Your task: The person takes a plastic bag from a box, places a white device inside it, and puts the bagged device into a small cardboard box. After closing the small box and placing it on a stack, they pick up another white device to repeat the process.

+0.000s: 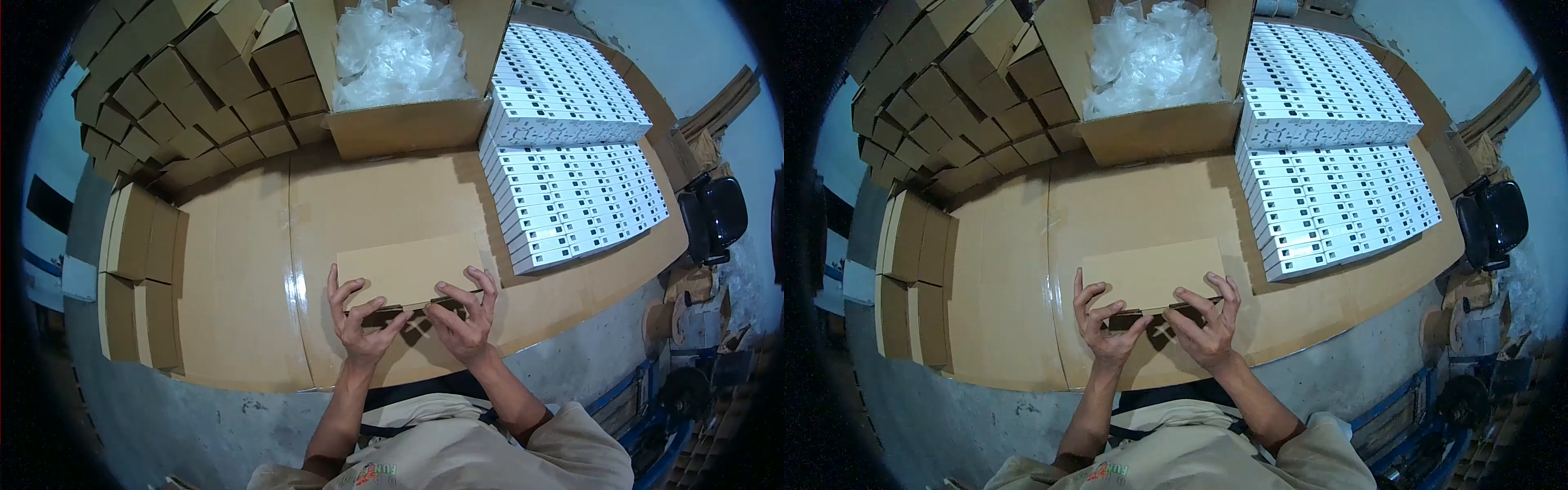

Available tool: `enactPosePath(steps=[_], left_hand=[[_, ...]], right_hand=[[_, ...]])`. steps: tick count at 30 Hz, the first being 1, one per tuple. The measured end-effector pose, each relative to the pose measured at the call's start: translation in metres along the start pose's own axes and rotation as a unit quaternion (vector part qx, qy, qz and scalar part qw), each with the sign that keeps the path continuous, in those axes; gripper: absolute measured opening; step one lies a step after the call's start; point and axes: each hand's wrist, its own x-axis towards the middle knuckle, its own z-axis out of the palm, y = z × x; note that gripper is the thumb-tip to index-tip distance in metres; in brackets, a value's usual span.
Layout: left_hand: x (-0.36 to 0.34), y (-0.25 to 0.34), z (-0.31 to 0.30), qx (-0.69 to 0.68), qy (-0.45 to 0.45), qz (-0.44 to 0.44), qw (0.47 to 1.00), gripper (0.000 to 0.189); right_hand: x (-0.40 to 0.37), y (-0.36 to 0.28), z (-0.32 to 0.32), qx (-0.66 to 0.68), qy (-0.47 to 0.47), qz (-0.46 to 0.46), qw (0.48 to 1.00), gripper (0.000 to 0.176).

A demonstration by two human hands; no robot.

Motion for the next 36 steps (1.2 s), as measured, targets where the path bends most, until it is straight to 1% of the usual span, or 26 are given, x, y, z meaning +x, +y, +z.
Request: enactPosePath(steps=[4, 10, 13, 17, 20, 23, 25, 26, 29, 36], left_hand=[[-0.003, -0.005, 0.000, 0.012, -0.003, 0.014, 1.000, 0.053], [-0.004, -0.005, 0.005, 0.012, 0.017, 0.015, 1.000, 0.049], [-0.003, -0.004, 0.006, 0.012, 0.024, 0.016, 1.000, 0.048], [-0.001, -0.005, 0.008, 0.009, 0.037, 0.022, 0.999, 0.046], [0.003, -0.012, 0.000, 0.008, 0.008, 0.040, 0.999, 0.043], [0.018, -0.029, -0.012, -0.054, -0.051, 0.044, 0.996, 0.041], [0.030, -0.030, -0.017, -0.111, -0.093, 0.004, 0.989, 0.036], [0.035, -0.030, -0.019, -0.138, -0.113, -0.017, 0.984, 0.033], [0.044, -0.038, -0.026, -0.144, -0.158, 0.002, 0.977, 0.032], [0.043, -0.047, -0.030, -0.160, -0.195, -0.003, 0.968, 0.034]], right_hand=[[-0.004, 0.002, 0.007, -0.003, 0.012, 0.007, 1.000, 0.021], [-0.005, 0.001, 0.012, -0.018, 0.013, 0.006, 1.000, 0.024], [-0.005, 0.000, 0.014, -0.013, 0.019, 0.020, 1.000, 0.024], [-0.003, 0.001, 0.016, -0.013, 0.027, 0.016, 0.999, 0.023], [0.004, 0.006, 0.011, -0.011, 0.013, -0.010, 1.000, 0.022], [0.014, 0.019, -0.005, -0.005, -0.024, -0.043, 0.999, 0.022], [0.016, 0.028, -0.012, 0.007, -0.040, -0.060, 0.997, 0.022], [0.016, 0.032, -0.016, 0.007, -0.042, -0.056, 0.998, 0.021], [0.015, 0.043, -0.029, 0.008, -0.049, -0.035, 0.998, 0.020], [0.009, 0.050, -0.038, 0.020, -0.024, 0.026, 0.999, 0.019]])
